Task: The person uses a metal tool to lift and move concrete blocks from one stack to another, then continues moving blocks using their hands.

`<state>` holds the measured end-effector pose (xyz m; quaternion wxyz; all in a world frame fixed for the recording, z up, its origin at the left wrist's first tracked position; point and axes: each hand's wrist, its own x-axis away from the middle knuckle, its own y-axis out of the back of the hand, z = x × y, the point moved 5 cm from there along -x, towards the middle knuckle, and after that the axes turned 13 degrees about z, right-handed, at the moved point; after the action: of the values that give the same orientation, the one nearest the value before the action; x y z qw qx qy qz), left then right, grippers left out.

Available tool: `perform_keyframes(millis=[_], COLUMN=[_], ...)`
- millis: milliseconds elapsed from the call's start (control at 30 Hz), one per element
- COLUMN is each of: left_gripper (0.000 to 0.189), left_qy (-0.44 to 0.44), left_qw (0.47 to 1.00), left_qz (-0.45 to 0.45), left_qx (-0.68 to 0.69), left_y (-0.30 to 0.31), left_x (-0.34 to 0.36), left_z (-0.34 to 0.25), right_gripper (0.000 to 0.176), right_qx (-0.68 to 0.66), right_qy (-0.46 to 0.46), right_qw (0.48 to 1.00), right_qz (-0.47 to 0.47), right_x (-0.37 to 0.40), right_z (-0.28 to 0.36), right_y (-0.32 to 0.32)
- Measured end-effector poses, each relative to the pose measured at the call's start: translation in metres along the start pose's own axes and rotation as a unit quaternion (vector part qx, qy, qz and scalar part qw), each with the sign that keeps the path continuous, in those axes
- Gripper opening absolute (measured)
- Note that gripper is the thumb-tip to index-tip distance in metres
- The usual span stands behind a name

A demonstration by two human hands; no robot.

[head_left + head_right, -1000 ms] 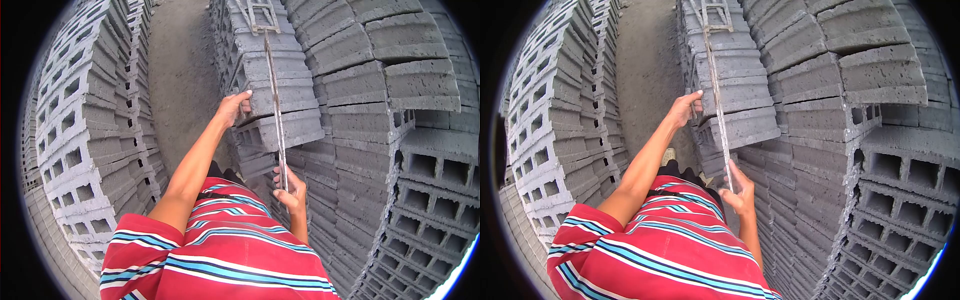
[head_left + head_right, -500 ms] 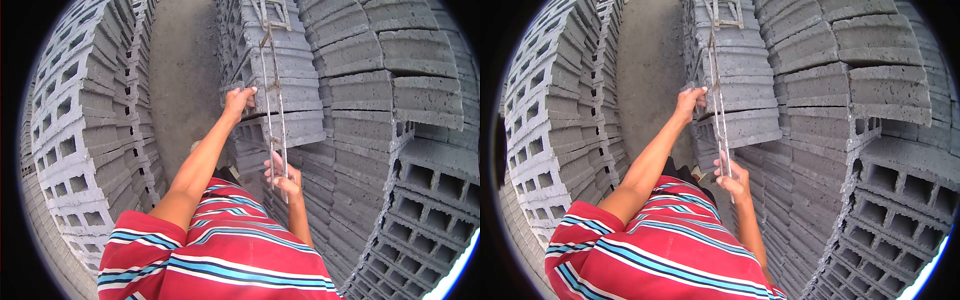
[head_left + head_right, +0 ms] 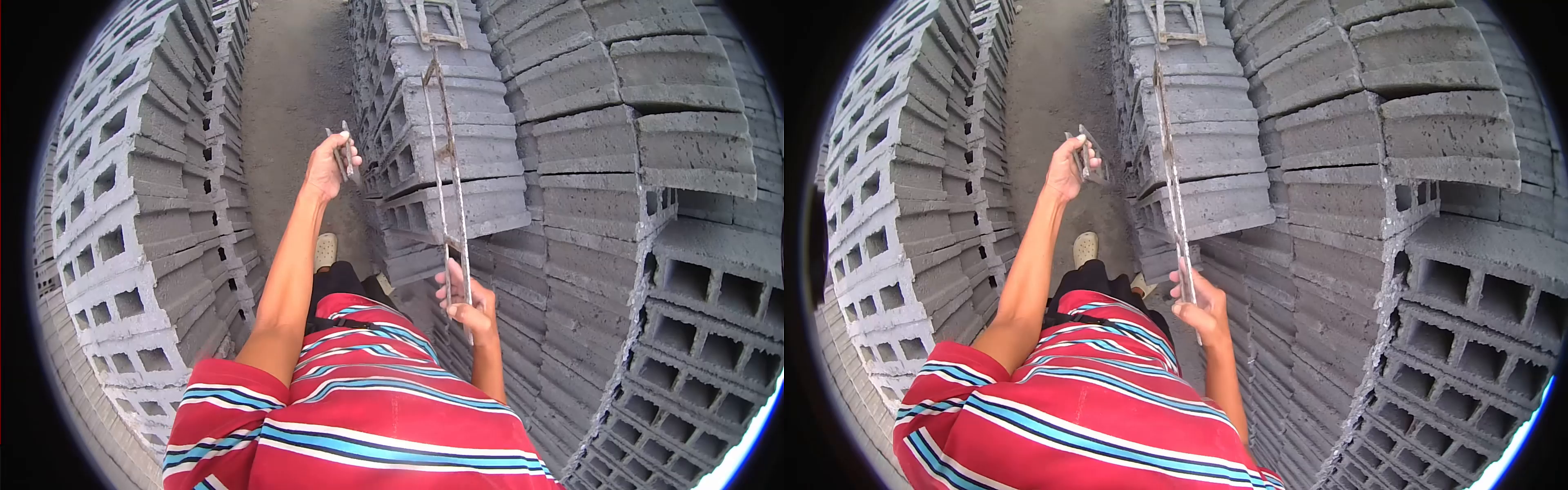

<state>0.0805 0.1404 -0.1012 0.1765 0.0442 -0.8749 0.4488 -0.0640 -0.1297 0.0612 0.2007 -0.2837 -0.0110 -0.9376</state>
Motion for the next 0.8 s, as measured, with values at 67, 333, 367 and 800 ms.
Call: perform_keyframes(millis=[67, 333, 367, 800], left_gripper=[0.021, 0.023, 0.024, 0.033], left_qy=[0.022, -0.057, -0.082, -0.081], left_qw=[0.998, 0.992, 0.989, 0.992], left_qz=[0.044, 0.035, 0.009, 0.055], left_qx=[-0.026, -0.107, -0.123, -0.076], left_y=[-0.026, -0.048, -0.048, -0.07], left_x=[0.01, 0.013, 0.017, -0.003], left_z=[-0.01, -0.044, -0.046, -0.075], right_gripper=[0.077, 0.074, 0.075, 0.09], right_qx=[-0.016, -0.017, -0.016, -0.025], right_qy=[0.005, 0.07, 0.077, 0.214], right_qw=[0.999, 0.994, 0.993, 0.96], right_qz=[0.027, 0.085, 0.093, 0.177], right_x=[0.002, -0.001, -0.001, 0.013], right_z=[-0.001, 0.003, 0.004, 0.047], right_y=[0.0, 0.024, 0.028, 0.039])
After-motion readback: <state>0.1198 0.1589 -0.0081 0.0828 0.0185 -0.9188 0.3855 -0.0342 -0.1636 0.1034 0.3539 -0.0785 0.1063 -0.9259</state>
